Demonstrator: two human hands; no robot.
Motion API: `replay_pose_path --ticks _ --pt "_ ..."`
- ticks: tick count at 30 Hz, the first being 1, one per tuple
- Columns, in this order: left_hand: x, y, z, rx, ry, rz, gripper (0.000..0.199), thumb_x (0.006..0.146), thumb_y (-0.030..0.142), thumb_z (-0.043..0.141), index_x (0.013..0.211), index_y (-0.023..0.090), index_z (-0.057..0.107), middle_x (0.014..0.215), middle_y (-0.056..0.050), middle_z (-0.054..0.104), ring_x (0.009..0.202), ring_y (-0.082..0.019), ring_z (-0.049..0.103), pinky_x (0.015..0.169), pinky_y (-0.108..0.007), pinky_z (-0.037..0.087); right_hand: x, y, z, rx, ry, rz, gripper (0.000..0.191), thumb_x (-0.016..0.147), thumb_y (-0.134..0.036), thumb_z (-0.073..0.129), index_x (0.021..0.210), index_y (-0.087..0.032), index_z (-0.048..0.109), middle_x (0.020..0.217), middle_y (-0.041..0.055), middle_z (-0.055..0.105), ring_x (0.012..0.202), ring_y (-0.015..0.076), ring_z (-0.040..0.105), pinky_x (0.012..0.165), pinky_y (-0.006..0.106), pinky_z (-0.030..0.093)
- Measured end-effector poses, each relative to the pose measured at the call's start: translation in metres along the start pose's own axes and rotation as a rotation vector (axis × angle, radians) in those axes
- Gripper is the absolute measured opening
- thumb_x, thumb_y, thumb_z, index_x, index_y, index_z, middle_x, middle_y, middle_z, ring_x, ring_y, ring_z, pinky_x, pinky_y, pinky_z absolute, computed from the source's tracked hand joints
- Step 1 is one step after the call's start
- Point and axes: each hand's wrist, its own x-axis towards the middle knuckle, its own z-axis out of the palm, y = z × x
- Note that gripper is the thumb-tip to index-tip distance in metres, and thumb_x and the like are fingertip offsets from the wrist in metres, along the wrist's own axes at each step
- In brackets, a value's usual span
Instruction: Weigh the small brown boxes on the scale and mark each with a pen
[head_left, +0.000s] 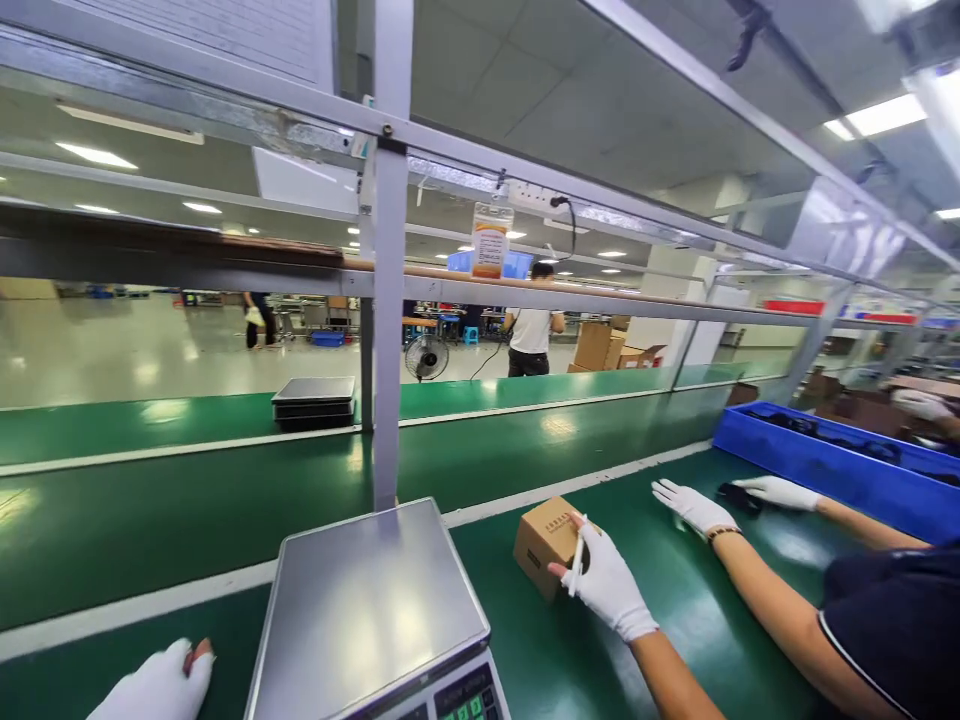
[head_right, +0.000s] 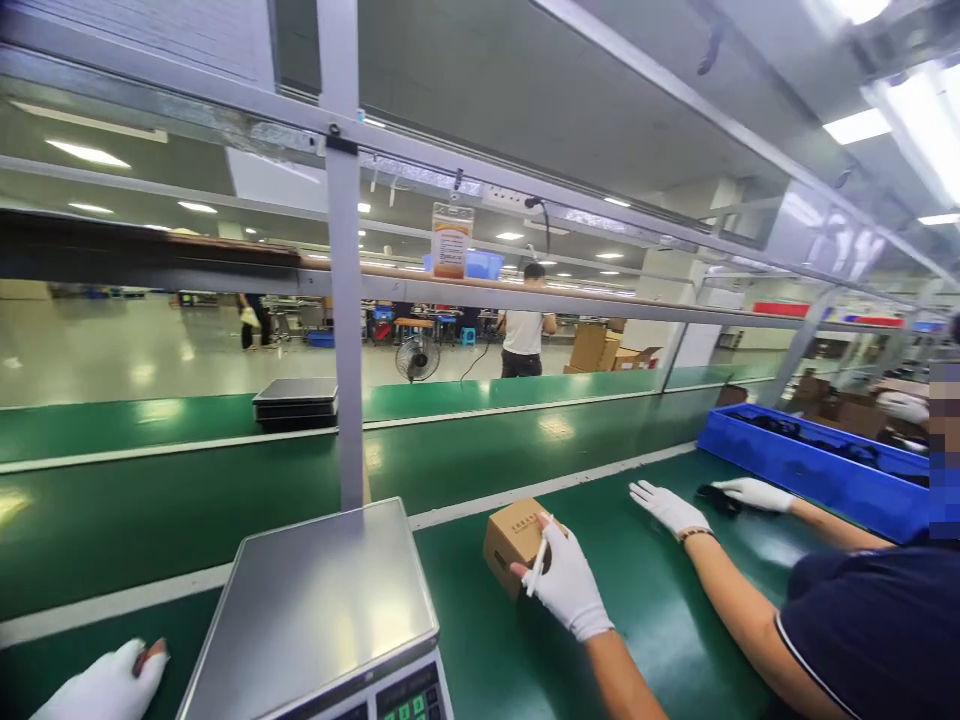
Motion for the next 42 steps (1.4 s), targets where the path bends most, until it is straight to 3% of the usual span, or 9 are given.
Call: replay_pose_path --ticks 6,12,15,19,23,29,35,38,42 --pt "-0.024 0.025 -0.024 0.137 0.067 0.018 0.043 0.091 0.043 0.023 0.078 0.019 0.057 0.087 -0.011 0.064 0.083 -0.032 0.061 0.071 -0.041 0.041 0.037 -0.045 0.01 0.321 0.135 0.219 0.085 0.062 -0.061 0.066 0.13 -0.013 0.048 0.114 0.0154 0.063 0.097 0.0296 0.063 0.088 0.043 0.05" --pt "-0.03 0.032 -0.029 0.177 0.137 -0.019 0.037 0.093 0.039 0.028 0.079 0.019 0.056 0.088 -0.01 0.064 0.084 -0.029 0.06 0.069 -0.036 0.04 0.018 -0.174 -0.015 0.399 0.066 -0.347 0.078 0.064 -0.053 0.075 0.13 -0.017 0.052 0.13 0.0141 0.055 0.118 0.0301 0.053 0.103 0.042 0.043" --pt "-0.031 0.032 -0.028 0.185 0.163 -0.029 0.036 0.093 0.039 0.03 0.077 0.019 0.056 0.085 -0.009 0.063 0.081 -0.028 0.06 0.066 -0.034 0.039 -0.003 -0.2 -0.011 0.504 -0.073 -0.449 0.07 0.07 -0.048 0.074 0.13 -0.018 0.053 0.128 0.0143 0.057 0.118 0.0304 0.054 0.104 0.044 0.043" --pt "-0.03 0.032 -0.03 0.191 0.188 -0.033 0.035 0.093 0.038 0.031 0.075 0.019 0.055 0.082 -0.009 0.063 0.079 -0.028 0.059 0.064 -0.033 0.037 -0.011 -0.168 0.027 0.759 -0.11 -0.1 0.051 0.085 -0.048 0.06 0.126 -0.018 0.055 0.115 0.0126 0.064 0.093 0.0233 0.066 0.086 0.036 0.054" --pt "-0.028 0.03 -0.032 0.2 0.176 -0.046 0.039 0.093 0.042 0.03 0.072 0.019 0.055 0.082 -0.009 0.062 0.079 -0.029 0.059 0.063 -0.034 0.037 -0.02 -0.119 0.075 0.735 -0.259 0.241 0.058 0.079 -0.058 0.056 0.116 -0.014 0.058 0.1 0.011 0.068 0.08 0.0228 0.067 0.071 0.033 0.056" --pt "-0.025 0.03 -0.034 0.16 0.134 -0.066 0.046 0.092 0.047 0.029 0.071 0.017 0.057 0.081 -0.011 0.061 0.079 -0.028 0.058 0.066 -0.033 0.037 -0.047 -0.096 0.099 0.35 -0.289 0.184 0.049 0.082 -0.056 0.045 0.108 -0.019 0.064 0.088 0.006 0.07 0.082 0.0227 0.066 0.078 0.033 0.051" --pt "-0.032 0.034 -0.039 -0.019 0.155 -0.096 0.044 0.09 0.05 0.035 0.067 0.017 0.054 0.075 -0.011 0.058 0.076 -0.029 0.056 0.068 -0.033 0.036 -0.046 -0.096 0.1 0.398 -0.248 0.19 0.058 0.087 -0.061 0.038 0.112 -0.016 0.065 0.092 0.0086 0.072 0.092 0.026 0.067 0.087 0.037 0.049" --pt "-0.051 0.043 -0.031 -0.179 0.191 -0.124 0.044 0.09 0.053 0.034 0.068 0.018 0.051 0.071 -0.008 0.057 0.073 -0.025 0.055 0.065 -0.03 0.035 -0.047 -0.094 0.101 0.315 -0.269 0.227 0.062 0.084 -0.068 0.035 0.089 -0.019 0.071 0.088 0.0108 0.072 0.096 0.0315 0.065 0.087 0.041 0.048" --pt "-0.095 0.059 -0.009 -0.45 0.233 -0.13 0.05 0.092 0.058 0.023 0.079 0.018 0.05 0.078 -0.006 0.059 0.076 -0.021 0.056 0.066 -0.028 0.04 -0.046 -0.091 0.102 0.248 -0.319 0.238 0.063 0.083 -0.071 0.034 0.087 -0.02 0.071 0.094 0.0115 0.072 0.105 0.0349 0.061 0.089 0.043 0.046"
